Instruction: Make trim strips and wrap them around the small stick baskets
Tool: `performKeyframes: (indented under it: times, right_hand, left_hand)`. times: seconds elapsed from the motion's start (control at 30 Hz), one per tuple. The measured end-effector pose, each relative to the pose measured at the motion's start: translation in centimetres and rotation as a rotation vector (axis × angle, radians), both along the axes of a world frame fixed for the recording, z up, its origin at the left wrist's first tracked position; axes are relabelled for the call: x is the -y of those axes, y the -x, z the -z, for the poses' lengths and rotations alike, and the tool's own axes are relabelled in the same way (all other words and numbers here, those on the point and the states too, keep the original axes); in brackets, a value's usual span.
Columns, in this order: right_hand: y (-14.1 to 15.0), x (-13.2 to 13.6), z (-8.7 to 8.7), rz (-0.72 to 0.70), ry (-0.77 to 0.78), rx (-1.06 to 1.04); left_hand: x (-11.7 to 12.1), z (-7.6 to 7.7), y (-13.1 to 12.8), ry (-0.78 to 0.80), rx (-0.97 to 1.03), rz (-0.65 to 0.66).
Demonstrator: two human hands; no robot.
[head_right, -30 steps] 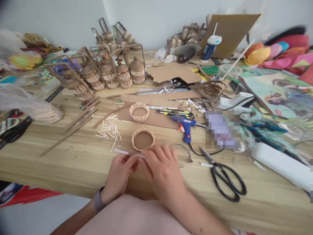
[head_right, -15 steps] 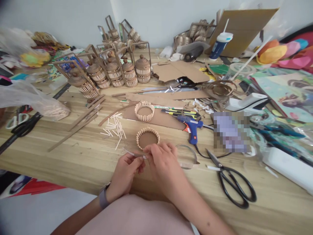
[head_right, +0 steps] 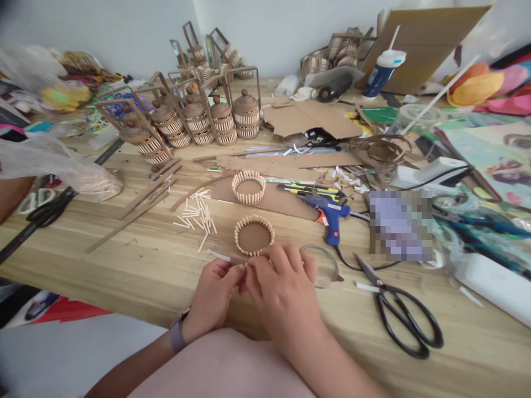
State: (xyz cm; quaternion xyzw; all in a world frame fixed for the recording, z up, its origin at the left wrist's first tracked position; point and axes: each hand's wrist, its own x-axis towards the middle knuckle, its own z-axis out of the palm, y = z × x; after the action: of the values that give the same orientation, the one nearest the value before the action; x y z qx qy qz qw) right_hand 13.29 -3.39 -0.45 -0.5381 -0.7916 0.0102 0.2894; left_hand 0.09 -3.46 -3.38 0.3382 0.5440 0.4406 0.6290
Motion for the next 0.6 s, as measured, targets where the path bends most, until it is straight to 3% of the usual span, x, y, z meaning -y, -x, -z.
performKeyframes:
  times: [0.6]
  right_hand:
    - [-0.4, 0.2, 0.1, 0.023, 0.116, -0.126]
  left_hand:
    - [0.0, -1.3, 0.0, 0.016, -0.1, 0.033]
